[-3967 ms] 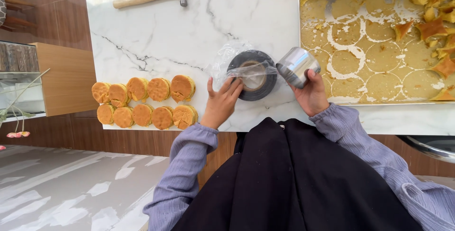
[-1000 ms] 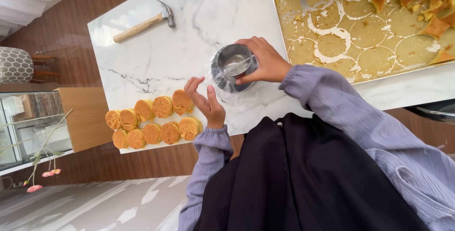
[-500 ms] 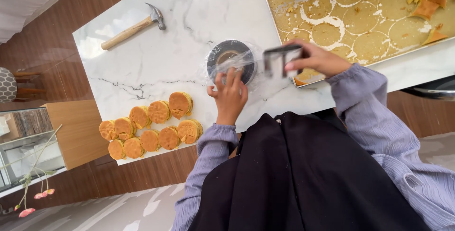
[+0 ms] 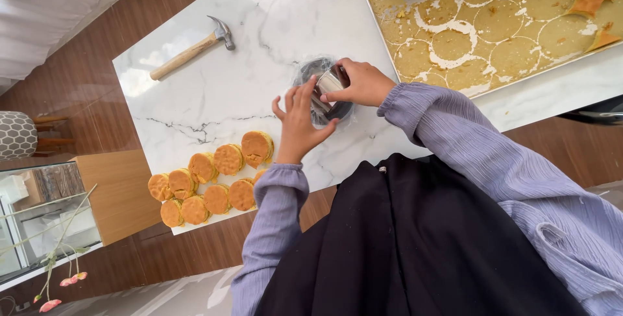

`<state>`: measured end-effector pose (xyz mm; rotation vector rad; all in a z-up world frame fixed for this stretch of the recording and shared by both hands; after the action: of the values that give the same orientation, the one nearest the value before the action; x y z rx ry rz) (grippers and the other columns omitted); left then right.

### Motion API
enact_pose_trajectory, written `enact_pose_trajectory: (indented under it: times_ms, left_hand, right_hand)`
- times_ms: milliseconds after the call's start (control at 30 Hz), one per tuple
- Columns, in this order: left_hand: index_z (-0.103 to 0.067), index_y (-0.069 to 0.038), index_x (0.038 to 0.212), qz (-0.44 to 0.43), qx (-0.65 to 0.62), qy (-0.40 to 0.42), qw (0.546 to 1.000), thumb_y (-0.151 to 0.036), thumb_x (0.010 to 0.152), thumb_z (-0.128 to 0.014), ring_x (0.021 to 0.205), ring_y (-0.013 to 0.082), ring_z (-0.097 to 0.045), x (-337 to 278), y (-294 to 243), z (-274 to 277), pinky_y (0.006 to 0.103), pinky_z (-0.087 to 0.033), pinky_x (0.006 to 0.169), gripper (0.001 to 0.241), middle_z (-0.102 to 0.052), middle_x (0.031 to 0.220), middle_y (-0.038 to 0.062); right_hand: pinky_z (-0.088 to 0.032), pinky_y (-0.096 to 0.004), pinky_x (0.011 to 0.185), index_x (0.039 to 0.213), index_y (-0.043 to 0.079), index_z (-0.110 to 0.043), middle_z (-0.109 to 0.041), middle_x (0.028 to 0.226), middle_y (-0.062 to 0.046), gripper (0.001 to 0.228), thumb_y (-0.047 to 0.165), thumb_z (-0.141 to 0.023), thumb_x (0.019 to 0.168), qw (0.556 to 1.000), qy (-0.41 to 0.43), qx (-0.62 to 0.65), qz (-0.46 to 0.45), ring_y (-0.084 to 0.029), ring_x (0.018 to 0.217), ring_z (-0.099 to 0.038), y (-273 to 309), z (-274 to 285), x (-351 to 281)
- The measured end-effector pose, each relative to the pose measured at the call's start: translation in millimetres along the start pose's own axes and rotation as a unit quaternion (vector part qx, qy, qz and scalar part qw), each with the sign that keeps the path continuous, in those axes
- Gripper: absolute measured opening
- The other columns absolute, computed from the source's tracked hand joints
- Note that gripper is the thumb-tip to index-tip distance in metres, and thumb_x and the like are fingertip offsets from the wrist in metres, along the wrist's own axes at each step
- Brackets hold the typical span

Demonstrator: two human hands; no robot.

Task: Cleaning a metal cake ring and preparing it within a holder with plastic wrap on a bakery counter.

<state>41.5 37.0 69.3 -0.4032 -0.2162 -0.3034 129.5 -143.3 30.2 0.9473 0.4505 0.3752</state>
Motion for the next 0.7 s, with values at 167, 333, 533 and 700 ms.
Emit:
enact_pose_trajectory:
  times_ms: [167, 333, 533, 700]
  left_hand:
    - [-0.044, -0.009, 0.152, 0.033, -0.019, -0.032, 0.999, -0.037, 0.082, -0.083, 0.118, 0.0189, -0.058, -9, 10, -33, 0.0551, -0.016, 0.117, 0.085, -0.062, 0.121, 0.003]
    - [-0.048, -0.010, 0.149, 0.094, -0.055, -0.056, 0.992, -0.034, 0.084, -0.081, 0.109, 0.0151, -0.065, -8, 12, -36, 0.0508, -0.018, 0.120, 0.077, -0.068, 0.115, 0.003]
    - [-0.045, -0.007, 0.151, 0.141, -0.162, -0.070, 0.974, -0.024, 0.088, -0.079, 0.116, 0.0235, -0.059, -13, 22, -52, 0.0456, -0.032, 0.112, 0.073, -0.065, 0.125, 0.011]
    - [-0.045, -0.005, 0.152, 0.155, -0.251, -0.118, 0.948, -0.015, 0.091, -0.074, 0.118, 0.0263, -0.059, -18, 32, -73, 0.0379, -0.048, 0.104, 0.068, -0.061, 0.133, 0.015]
  right_hand:
    - [-0.055, -0.038, 0.088, 0.137, -0.001, -0.052, -0.069, 0.113, -0.018, 0.090, 0.060, -0.080, 0.077, 0.997, -0.022, 0.075, 0.003, -0.028, 0.100, -0.070, -26, -10, -14]
    - [-0.056, -0.037, 0.098, 0.124, 0.002, -0.061, -0.072, 0.120, -0.014, 0.042, 0.034, -0.067, 0.098, 0.966, -0.159, 0.206, 0.004, -0.024, 0.115, -0.071, -73, -41, -44]
    - [-0.055, -0.043, 0.091, 0.120, 0.003, -0.068, -0.071, 0.117, -0.017, 0.032, 0.020, -0.073, 0.093, 0.969, -0.218, -0.052, 0.100, -0.036, 0.107, -0.069, -76, -59, -58]
    - [-0.057, -0.042, 0.085, 0.120, 0.002, -0.068, -0.072, 0.113, -0.016, 0.038, 0.022, -0.077, 0.089, 0.949, -0.254, -0.106, 0.156, -0.035, 0.100, -0.071, -74, -56, -58]
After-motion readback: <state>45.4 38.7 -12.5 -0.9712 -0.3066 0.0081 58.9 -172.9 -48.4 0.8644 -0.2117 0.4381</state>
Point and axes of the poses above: each hand's wrist, its own x-axis towards the middle knuckle, its own z-axis out of the back of the hand, y = z × x, the point moved 2 cm from there along x, towards the middle knuckle
